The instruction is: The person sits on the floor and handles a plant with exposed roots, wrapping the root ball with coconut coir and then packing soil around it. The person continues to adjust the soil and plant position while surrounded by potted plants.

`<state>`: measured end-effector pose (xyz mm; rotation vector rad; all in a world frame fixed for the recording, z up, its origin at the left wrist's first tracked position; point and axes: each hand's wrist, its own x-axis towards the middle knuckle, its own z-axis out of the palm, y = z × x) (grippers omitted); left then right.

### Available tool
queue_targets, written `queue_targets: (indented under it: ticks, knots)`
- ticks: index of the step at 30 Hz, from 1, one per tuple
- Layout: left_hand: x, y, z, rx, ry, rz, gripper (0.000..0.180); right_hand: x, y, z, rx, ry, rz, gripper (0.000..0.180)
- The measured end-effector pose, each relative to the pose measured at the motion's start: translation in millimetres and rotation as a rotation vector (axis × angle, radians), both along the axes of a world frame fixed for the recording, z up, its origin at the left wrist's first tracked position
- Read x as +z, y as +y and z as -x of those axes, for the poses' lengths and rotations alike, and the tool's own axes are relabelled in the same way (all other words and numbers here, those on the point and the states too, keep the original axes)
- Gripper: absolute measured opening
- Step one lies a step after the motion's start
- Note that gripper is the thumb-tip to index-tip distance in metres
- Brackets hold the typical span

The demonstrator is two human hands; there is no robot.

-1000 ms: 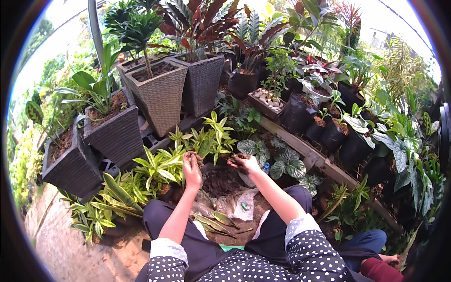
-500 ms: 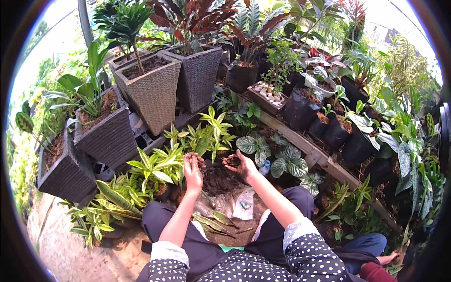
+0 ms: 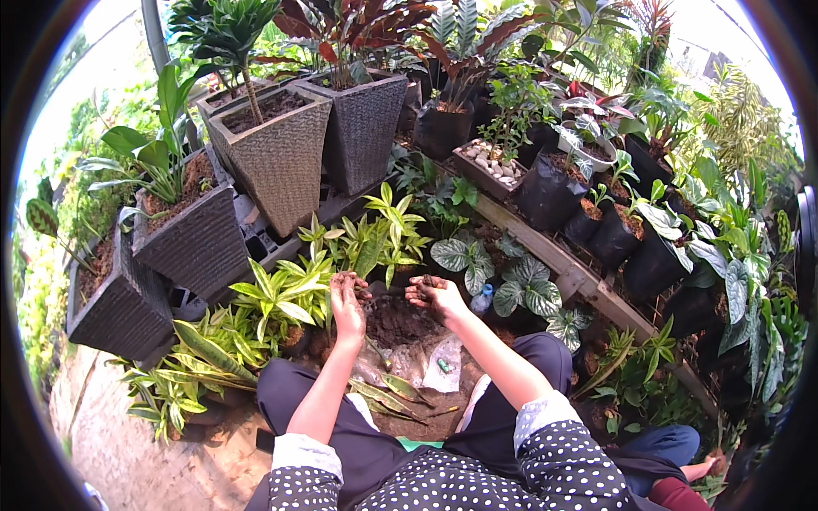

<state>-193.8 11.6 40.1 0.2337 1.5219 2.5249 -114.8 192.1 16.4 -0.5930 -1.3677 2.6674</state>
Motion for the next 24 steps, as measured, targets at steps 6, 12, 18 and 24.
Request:
queue_targets:
  ticks: [6, 12, 18, 24]
  knots:
    - [-4, 0, 1, 0.01, 0.046, 0.044, 0.018, 3, 0, 3, 0.03, 0.051, 0.093, 0.024]
    - [-7, -1, 3, 0.004, 0.017, 0.006, 0.019, 9, 3, 3, 0.02, 0.026, 0.343, 0.027]
    - [-10, -1, 3, 0.022, -0.003, -0.004, 0.019, 1, -3, 1, -0.031, 0.068, 0.138, 0.027]
    - [-13, -3, 5, 0.028, -0.006, 0.009, 0.019, 12, -8, 3, -0.031, -0.06, -0.033, 0.027]
